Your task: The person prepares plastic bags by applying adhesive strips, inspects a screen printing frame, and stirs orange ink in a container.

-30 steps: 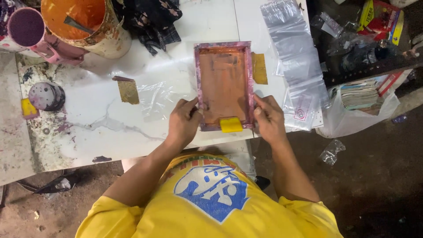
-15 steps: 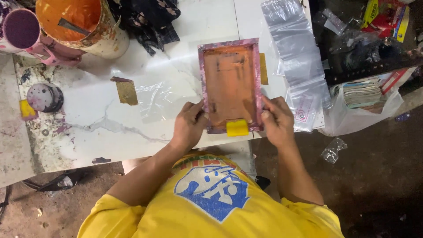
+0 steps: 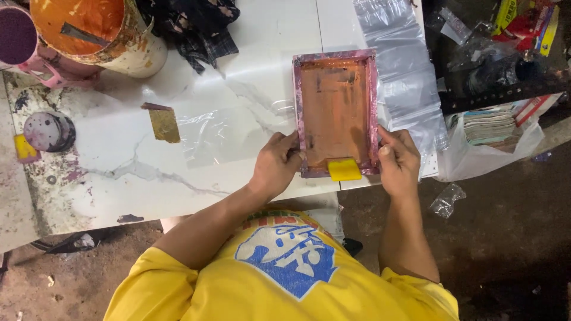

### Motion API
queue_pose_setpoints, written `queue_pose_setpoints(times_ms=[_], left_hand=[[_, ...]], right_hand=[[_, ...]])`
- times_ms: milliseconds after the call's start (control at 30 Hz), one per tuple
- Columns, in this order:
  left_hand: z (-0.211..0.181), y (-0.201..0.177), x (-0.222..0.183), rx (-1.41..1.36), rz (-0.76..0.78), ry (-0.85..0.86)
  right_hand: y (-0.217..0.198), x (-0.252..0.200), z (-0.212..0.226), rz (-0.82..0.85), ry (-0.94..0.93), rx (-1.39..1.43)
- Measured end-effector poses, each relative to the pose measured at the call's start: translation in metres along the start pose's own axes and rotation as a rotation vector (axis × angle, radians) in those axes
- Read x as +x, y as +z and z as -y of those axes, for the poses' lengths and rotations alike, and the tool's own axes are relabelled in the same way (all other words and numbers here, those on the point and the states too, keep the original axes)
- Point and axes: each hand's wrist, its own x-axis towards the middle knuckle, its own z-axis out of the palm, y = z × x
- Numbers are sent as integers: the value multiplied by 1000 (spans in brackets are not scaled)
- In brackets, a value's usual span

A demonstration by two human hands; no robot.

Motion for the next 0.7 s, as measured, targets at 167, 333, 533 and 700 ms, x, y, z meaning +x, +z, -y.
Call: queue_pose_setpoints(times_ms=[167,333,533,700], left_hand=[[9,2,-2,19,9,-22],[-2,-8,-3,1,30,-74],[-7,-18,-3,37,51,-97],[-6,-21,-3,21,29,-100]], right_hand=[[5,1,0,4,-5,-5],[10,5,6,14,7,-8],[14,9,11,34,-7,-14],[19,12,18,42,15,-18]])
